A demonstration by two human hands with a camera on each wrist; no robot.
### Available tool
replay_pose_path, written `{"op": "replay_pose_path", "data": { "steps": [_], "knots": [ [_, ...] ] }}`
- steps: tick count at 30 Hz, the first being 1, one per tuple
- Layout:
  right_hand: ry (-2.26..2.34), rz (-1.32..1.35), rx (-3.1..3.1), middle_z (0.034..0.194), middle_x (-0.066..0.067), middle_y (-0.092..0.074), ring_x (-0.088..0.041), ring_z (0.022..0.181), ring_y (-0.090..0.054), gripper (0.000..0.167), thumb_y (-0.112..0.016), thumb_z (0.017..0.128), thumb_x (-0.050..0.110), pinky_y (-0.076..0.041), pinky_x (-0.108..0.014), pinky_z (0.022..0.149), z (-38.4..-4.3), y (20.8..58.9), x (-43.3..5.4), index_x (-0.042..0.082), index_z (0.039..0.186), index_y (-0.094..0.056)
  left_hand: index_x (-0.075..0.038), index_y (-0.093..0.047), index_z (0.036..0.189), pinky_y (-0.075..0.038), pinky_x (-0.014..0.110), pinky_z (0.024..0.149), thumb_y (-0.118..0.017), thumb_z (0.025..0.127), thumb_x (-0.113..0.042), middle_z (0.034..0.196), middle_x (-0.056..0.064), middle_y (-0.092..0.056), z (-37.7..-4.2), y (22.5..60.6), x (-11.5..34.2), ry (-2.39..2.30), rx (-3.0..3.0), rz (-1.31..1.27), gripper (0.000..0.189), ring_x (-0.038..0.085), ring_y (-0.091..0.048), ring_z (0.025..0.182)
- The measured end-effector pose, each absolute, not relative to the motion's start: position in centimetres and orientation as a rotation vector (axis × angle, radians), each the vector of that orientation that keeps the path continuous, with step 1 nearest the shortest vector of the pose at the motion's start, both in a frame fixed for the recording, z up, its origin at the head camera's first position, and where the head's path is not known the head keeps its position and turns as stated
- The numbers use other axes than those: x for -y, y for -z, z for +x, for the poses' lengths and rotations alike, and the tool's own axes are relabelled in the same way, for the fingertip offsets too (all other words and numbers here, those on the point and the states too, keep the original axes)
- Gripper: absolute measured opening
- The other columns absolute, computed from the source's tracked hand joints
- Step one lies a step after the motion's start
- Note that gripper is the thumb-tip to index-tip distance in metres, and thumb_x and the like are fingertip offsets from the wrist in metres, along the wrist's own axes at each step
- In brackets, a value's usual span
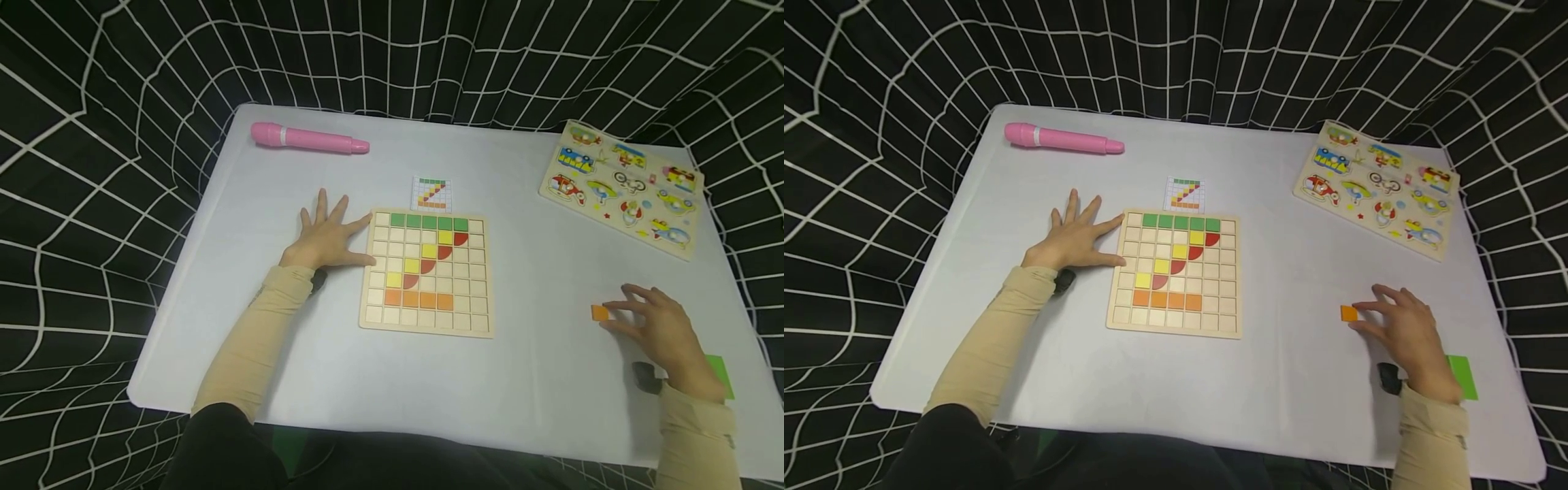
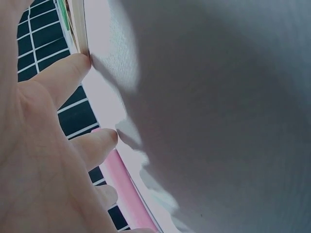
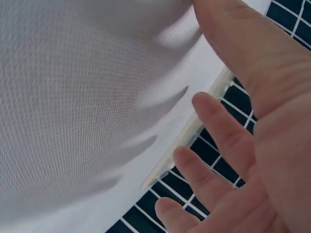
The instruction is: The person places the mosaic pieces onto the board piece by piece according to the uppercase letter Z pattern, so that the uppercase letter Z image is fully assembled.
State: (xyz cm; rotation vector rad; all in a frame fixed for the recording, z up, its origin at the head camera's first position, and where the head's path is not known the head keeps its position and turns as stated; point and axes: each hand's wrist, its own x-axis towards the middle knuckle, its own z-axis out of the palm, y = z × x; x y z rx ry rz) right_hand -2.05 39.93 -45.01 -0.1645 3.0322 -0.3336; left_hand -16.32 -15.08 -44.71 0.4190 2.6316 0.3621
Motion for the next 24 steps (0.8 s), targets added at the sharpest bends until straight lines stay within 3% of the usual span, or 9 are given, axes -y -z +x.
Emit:
{"op": "replay_pose_path", "data": {
  "steps": [10, 18, 24],
  "knots": [
    [0.396, -0.194, -3.046, 0.139, -0.038, -0.053, -0.064, 0.132, -0.042, 0.031, -0.081, 0.086, 0.014, -0.029, -0.078, 0.110, -3.0, 44.3, -38.1, -0.004, 0.110, -0.074, -0.037, -0.027, 0.163, 0.005, 0.081, 0.121, -0.068, 0.083, -0.074, 0.176, 0.017, 0.005, -16.2, 44.6, 15.1, -0.381, -2.631, 0.417, 0.097, 0.050, 0.028, 0.155],
    [0.409, -0.383, -3.093, 0.135, -0.034, -0.060, -0.066, 0.129, -0.046, 0.029, -0.086, 0.078, 0.013, -0.035, -0.078, 0.105, -5.7, 43.7, -33.6, -0.001, 0.102, -0.077, -0.037, -0.026, 0.163, 0.005, 0.081, 0.120, -0.068, 0.084, -0.074, 0.176, 0.017, 0.005, -16.3, 44.7, 15.1, -0.370, -2.634, 0.413, 0.097, 0.050, 0.029, 0.155],
    [0.435, -0.457, -3.041, 0.138, -0.030, -0.061, -0.061, 0.136, -0.043, 0.028, -0.085, 0.081, 0.013, -0.032, -0.077, 0.112, -7.0, 42.9, -29.2, 0.000, 0.103, -0.077, -0.037, -0.026, 0.163, 0.006, 0.081, 0.121, -0.067, 0.084, -0.074, 0.176, 0.018, 0.005, -16.3, 44.7, 15.2, -0.381, -2.628, 0.415, 0.098, 0.050, 0.029, 0.155]
  ]
}}
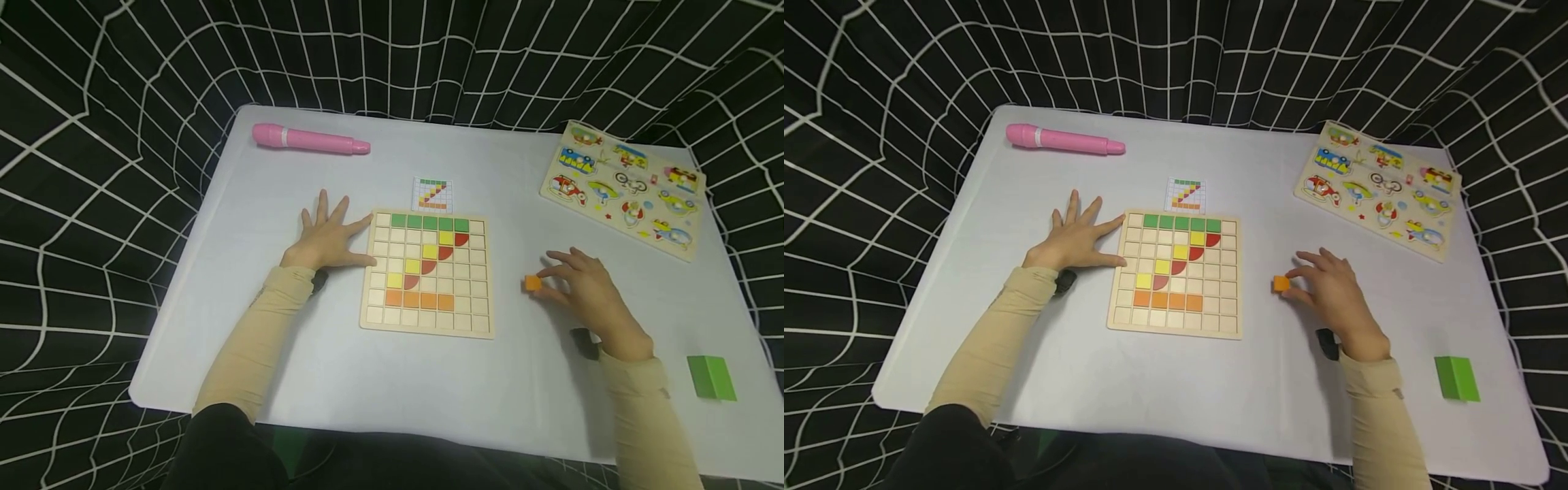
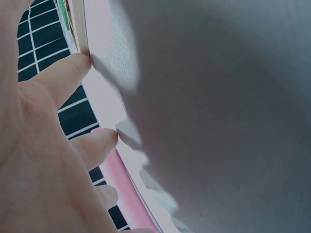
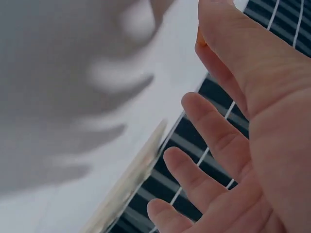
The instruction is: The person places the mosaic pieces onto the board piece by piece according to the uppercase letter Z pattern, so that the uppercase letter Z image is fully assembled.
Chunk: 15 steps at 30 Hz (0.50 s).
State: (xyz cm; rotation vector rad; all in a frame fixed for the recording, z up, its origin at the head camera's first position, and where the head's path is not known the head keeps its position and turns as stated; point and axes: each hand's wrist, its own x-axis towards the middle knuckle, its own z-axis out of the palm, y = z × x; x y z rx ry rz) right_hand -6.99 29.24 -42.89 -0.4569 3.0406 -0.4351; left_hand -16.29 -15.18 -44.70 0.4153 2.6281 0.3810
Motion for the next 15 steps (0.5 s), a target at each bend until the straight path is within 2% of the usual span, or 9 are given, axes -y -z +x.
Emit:
{"op": "replay_pose_path", "data": {
  "steps": [9, 15],
  "knots": [
    [0.436, -0.596, -2.921, 0.144, -0.022, -0.061, -0.055, 0.144, -0.041, 0.029, -0.086, 0.082, 0.021, -0.027, -0.078, 0.117, -7.6, 42.3, -23.1, 0.005, 0.105, -0.078, -0.036, -0.025, 0.164, 0.006, 0.081, 0.120, -0.067, 0.084, -0.074, 0.176, 0.017, 0.006, -16.4, 44.7, 15.4, -0.398, -2.629, 0.415, 0.098, 0.051, 0.030, 0.155],
    [0.395, -0.703, -2.879, 0.142, -0.019, -0.064, -0.055, 0.143, -0.044, 0.029, -0.088, 0.080, 0.025, -0.030, -0.076, 0.117, -7.2, 42.9, -21.0, 0.007, 0.102, -0.080, -0.037, -0.024, 0.164, 0.007, 0.081, 0.120, -0.066, 0.084, -0.075, 0.176, 0.017, 0.007, -16.5, 44.9, 15.3, -0.400, -2.620, 0.421, 0.098, 0.050, 0.030, 0.154]
  ]
}}
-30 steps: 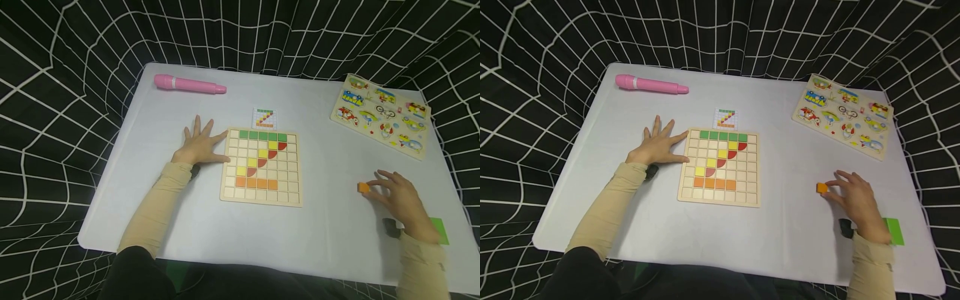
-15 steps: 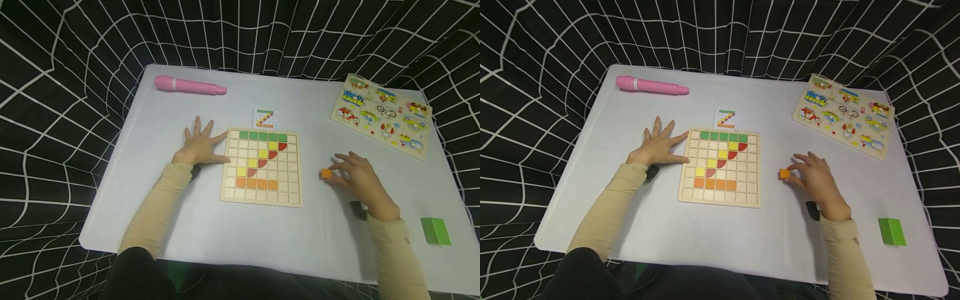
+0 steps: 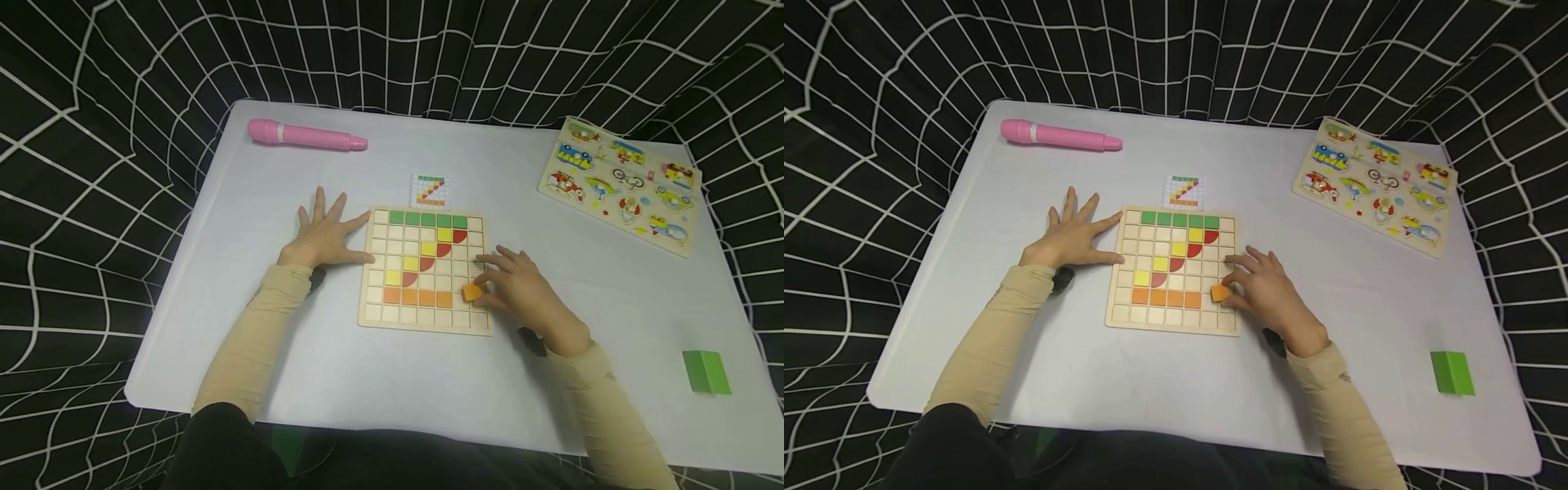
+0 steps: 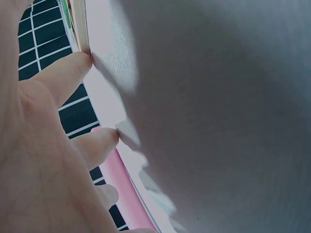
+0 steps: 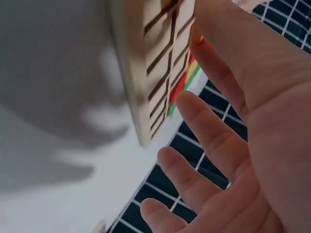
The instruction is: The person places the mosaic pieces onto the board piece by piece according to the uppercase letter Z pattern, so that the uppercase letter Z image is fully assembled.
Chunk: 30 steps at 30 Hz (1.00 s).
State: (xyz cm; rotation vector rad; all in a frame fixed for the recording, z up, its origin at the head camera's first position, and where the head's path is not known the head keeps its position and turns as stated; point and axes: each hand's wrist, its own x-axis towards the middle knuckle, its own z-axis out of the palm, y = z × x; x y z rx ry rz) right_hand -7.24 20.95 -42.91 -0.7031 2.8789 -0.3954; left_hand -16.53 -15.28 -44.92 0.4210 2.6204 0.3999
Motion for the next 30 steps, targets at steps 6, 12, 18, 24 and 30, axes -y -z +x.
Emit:
{"op": "replay_pose_path", "data": {
  "steps": [6, 12, 18, 24, 30],
  "knots": [
    [0.395, -0.732, -2.853, 0.141, -0.016, -0.065, -0.052, 0.143, -0.045, 0.028, -0.088, 0.079, 0.024, -0.031, -0.076, 0.117, -7.0, 43.3, -20.3, 0.007, 0.100, -0.080, -0.037, -0.025, 0.164, 0.006, 0.081, 0.120, -0.067, 0.083, -0.075, 0.176, 0.017, 0.007, -16.4, 44.8, 15.2, -0.409, -2.620, 0.415, 0.099, 0.051, 0.030, 0.155],
    [0.361, -0.753, -2.851, 0.142, -0.016, -0.065, -0.050, 0.143, -0.046, 0.028, -0.088, 0.079, 0.026, -0.030, -0.076, 0.117, -6.8, 43.5, -19.9, 0.008, 0.098, -0.080, -0.037, -0.024, 0.164, 0.005, 0.081, 0.120, -0.066, 0.083, -0.076, 0.176, 0.017, 0.006, -16.5, 44.8, 15.1, -0.397, -2.625, 0.419, 0.099, 0.051, 0.029, 0.155],
    [0.304, -0.751, -2.871, 0.141, -0.016, -0.065, -0.050, 0.142, -0.048, 0.029, -0.088, 0.080, 0.031, -0.030, -0.075, 0.118, -6.6, 43.6, -19.8, 0.011, 0.100, -0.080, -0.035, -0.025, 0.164, 0.006, 0.081, 0.120, -0.066, 0.085, -0.074, 0.176, 0.017, 0.006, -16.3, 44.8, 14.9, -0.388, -2.618, 0.422, 0.097, 0.051, 0.029, 0.155],
    [0.298, -0.683, -2.859, 0.145, -0.015, -0.063, -0.049, 0.145, -0.045, 0.027, -0.077, 0.092, 0.032, -0.025, -0.075, 0.121, -7.6, 42.9, -19.7, 0.011, 0.109, -0.078, -0.029, -0.028, 0.164, 0.006, 0.078, 0.122, -0.066, 0.088, -0.069, 0.177, 0.015, 0.004, -16.1, 44.8, 14.4, -0.426, -2.615, 0.459, 0.094, 0.047, 0.028, 0.157],
    [0.358, -0.591, -2.908, 0.153, -0.019, -0.055, -0.051, 0.150, -0.036, 0.026, -0.060, 0.104, 0.022, -0.017, -0.076, 0.123, -10.1, 42.1, -19.5, 0.007, 0.121, -0.072, -0.030, -0.032, 0.163, 0.005, 0.074, 0.126, -0.066, 0.092, -0.063, 0.177, 0.013, -0.005, -16.4, 44.7, 13.7, -0.560, -2.739, 0.461, 0.086, 0.045, 0.023, 0.159]
  ]
}}
